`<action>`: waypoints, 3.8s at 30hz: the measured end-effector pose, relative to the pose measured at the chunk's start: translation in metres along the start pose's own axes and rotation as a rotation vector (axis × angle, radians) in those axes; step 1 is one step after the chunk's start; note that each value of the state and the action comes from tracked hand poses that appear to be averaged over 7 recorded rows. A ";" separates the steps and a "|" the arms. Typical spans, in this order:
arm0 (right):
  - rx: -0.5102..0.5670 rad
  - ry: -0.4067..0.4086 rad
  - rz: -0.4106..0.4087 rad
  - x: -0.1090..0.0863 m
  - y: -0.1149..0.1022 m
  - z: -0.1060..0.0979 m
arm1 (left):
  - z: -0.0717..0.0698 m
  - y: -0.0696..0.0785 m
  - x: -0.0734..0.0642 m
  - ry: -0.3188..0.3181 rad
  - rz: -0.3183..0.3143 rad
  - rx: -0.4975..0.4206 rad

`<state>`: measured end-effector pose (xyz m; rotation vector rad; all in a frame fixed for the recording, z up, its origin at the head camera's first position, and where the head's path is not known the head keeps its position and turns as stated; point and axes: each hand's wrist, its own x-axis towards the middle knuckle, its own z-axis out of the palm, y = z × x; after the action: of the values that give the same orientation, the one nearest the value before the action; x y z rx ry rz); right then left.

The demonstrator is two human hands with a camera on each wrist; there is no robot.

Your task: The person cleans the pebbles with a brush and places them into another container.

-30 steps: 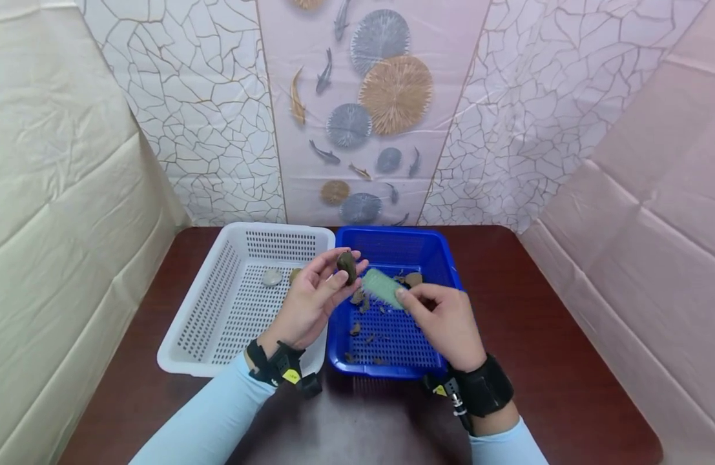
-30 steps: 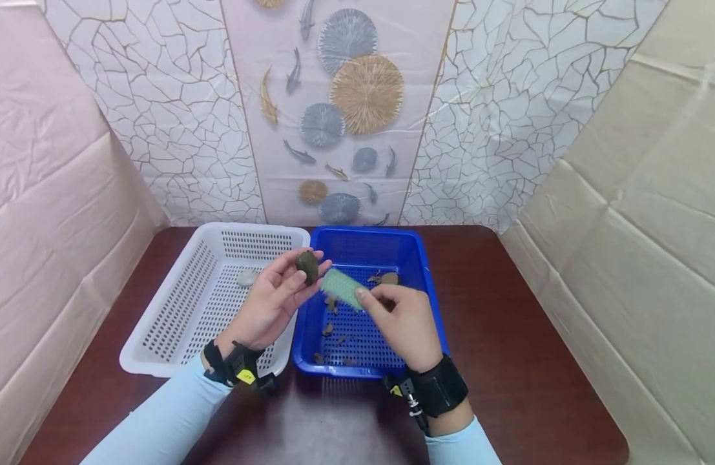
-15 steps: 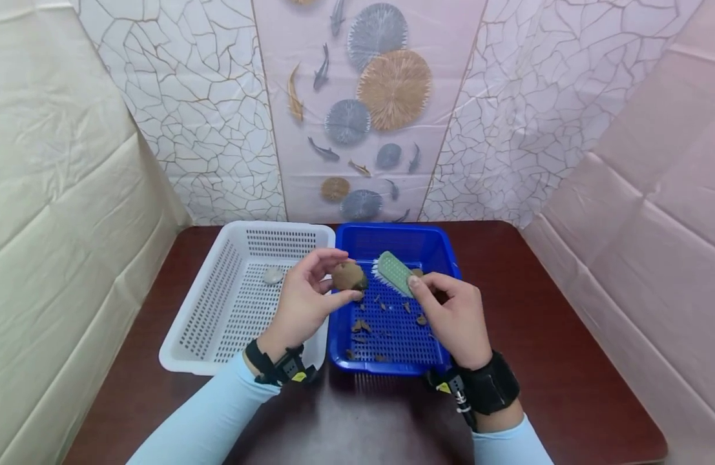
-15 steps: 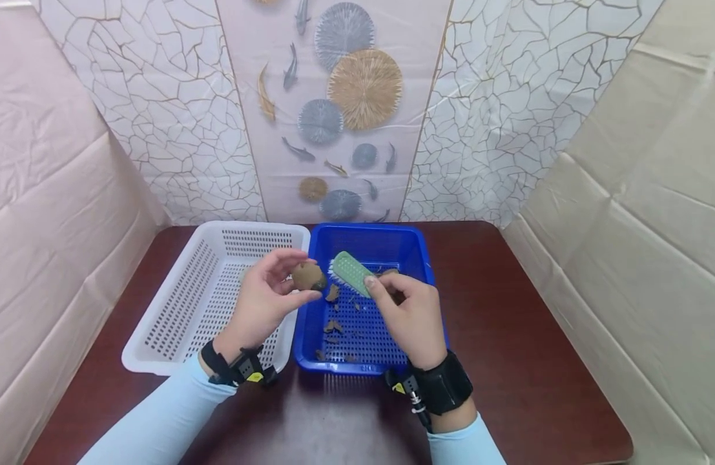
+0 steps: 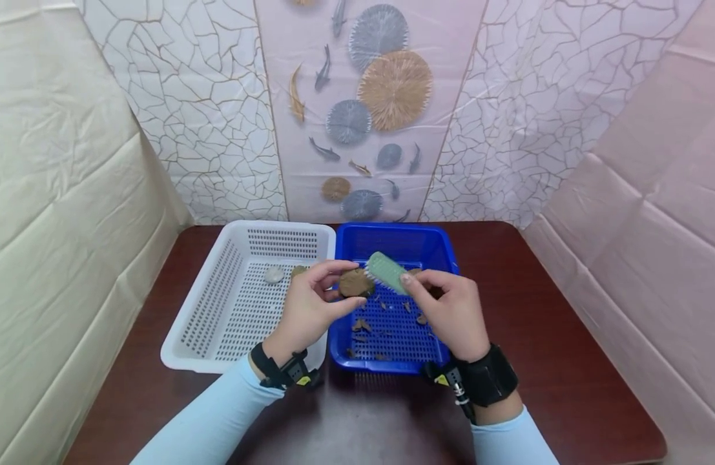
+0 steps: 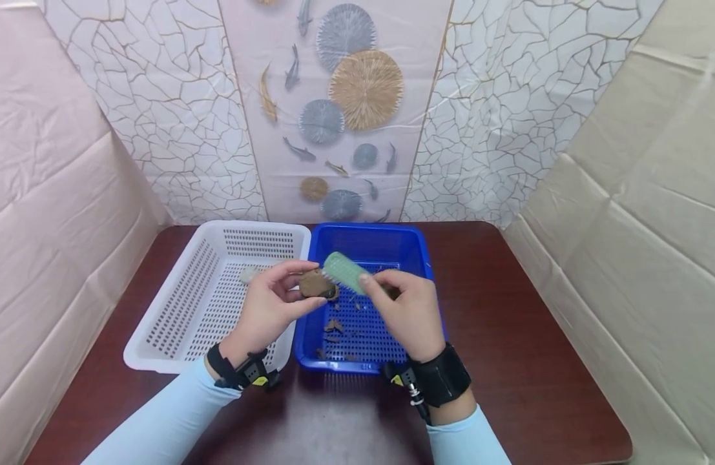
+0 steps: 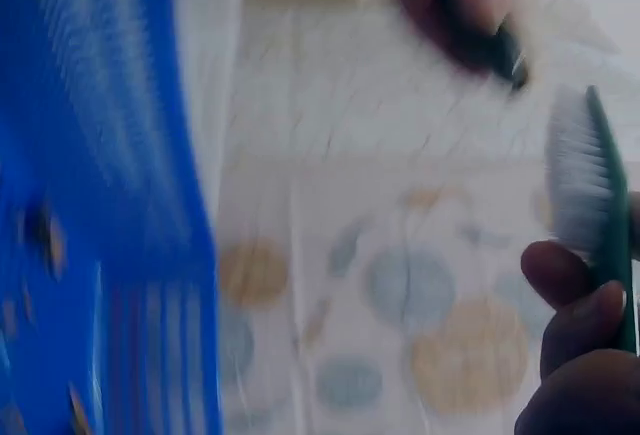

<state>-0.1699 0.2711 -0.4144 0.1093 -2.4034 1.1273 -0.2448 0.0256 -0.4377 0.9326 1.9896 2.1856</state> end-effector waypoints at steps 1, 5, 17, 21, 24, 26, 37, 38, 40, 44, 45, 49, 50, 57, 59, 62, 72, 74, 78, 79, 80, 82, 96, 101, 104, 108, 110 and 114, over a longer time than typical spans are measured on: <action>0.026 -0.023 0.008 -0.001 0.000 0.002 | -0.001 -0.001 -0.001 -0.011 -0.025 -0.027; -0.003 -0.060 0.040 -0.002 0.004 0.005 | -0.002 -0.005 -0.003 -0.031 -0.112 -0.146; -0.039 -0.043 0.016 -0.005 0.010 0.005 | 0.002 -0.010 -0.007 -0.069 -0.142 -0.379; -0.031 0.029 0.024 -0.006 0.012 0.000 | 0.003 -0.008 -0.007 -0.076 -0.171 -0.363; 0.073 -0.016 0.022 -0.009 0.005 0.002 | 0.004 -0.005 -0.008 -0.094 -0.181 -0.329; 0.085 -0.040 0.032 -0.009 0.005 0.005 | 0.005 -0.004 -0.008 -0.101 -0.166 -0.301; 0.073 -0.022 -0.013 -0.010 0.005 0.005 | 0.008 -0.011 -0.012 -0.128 -0.144 -0.323; 0.044 -0.015 -0.009 -0.009 0.006 0.005 | 0.008 -0.012 -0.012 -0.136 -0.134 -0.342; -0.038 0.036 0.002 -0.008 0.010 0.005 | 0.008 -0.012 -0.012 -0.155 -0.116 -0.374; -0.070 0.124 -0.028 -0.007 0.012 0.005 | 0.007 -0.013 -0.012 -0.167 -0.111 -0.458; -0.058 0.119 -0.042 -0.008 0.012 0.006 | 0.007 -0.013 -0.012 -0.162 -0.112 -0.471; -0.099 0.112 -0.058 -0.006 0.017 0.009 | 0.007 -0.011 -0.012 -0.156 -0.111 -0.512; -0.143 0.136 -0.056 -0.005 0.019 0.009 | 0.007 -0.010 -0.011 -0.161 -0.111 -0.516; -0.034 0.149 -0.044 -0.008 0.007 -0.001 | 0.005 -0.006 -0.012 -0.151 -0.119 -0.464; 0.051 0.058 -0.041 -0.011 -0.001 0.000 | 0.006 -0.003 -0.011 -0.142 -0.125 -0.424; 0.053 -0.024 -0.005 -0.013 -0.006 0.002 | 0.007 0.002 -0.013 -0.117 -0.152 -0.358; 0.075 0.000 -0.015 -0.014 -0.005 -0.003 | 0.008 0.011 -0.016 -0.073 -0.113 -0.198; 0.067 -0.019 -0.006 -0.014 -0.006 -0.001 | 0.008 0.010 -0.016 -0.058 -0.067 -0.124; -0.044 0.012 0.016 -0.012 -0.004 -0.001 | 0.007 0.003 -0.017 0.000 0.037 0.138; -0.053 0.030 0.017 -0.012 -0.005 -0.001 | 0.006 0.001 -0.017 0.017 0.066 0.208; -0.049 0.042 0.011 -0.012 -0.006 -0.001 | 0.006 -0.002 -0.018 0.032 0.093 0.271; -0.018 0.047 -0.010 -0.013 -0.009 0.000 | 0.005 -0.005 -0.018 0.053 0.155 0.353; 0.047 0.064 -0.013 -0.016 -0.003 -0.001 | 0.006 -0.004 -0.018 0.060 0.286 0.264; -0.018 -0.028 0.030 -0.017 -0.008 0.001 | 0.006 -0.001 -0.015 0.055 0.247 0.281; -0.064 0.045 0.041 -0.016 -0.009 -0.001 | 0.004 0.001 -0.014 0.042 0.098 0.149; 0.000 0.042 -0.025 -0.017 -0.014 -0.002 | 0.002 0.006 -0.015 -0.006 -0.037 -0.044; -0.004 0.004 -0.028 -0.017 -0.012 0.000 | 0.001 0.008 -0.015 -0.019 -0.060 -0.067; -0.202 0.052 -0.013 -0.014 -0.002 0.001 | 0.000 0.008 -0.015 -0.015 -0.087 -0.074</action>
<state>-0.1570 0.2672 -0.4198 0.0285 -2.4505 0.8651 -0.2304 0.0180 -0.4365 0.8343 1.8914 2.1824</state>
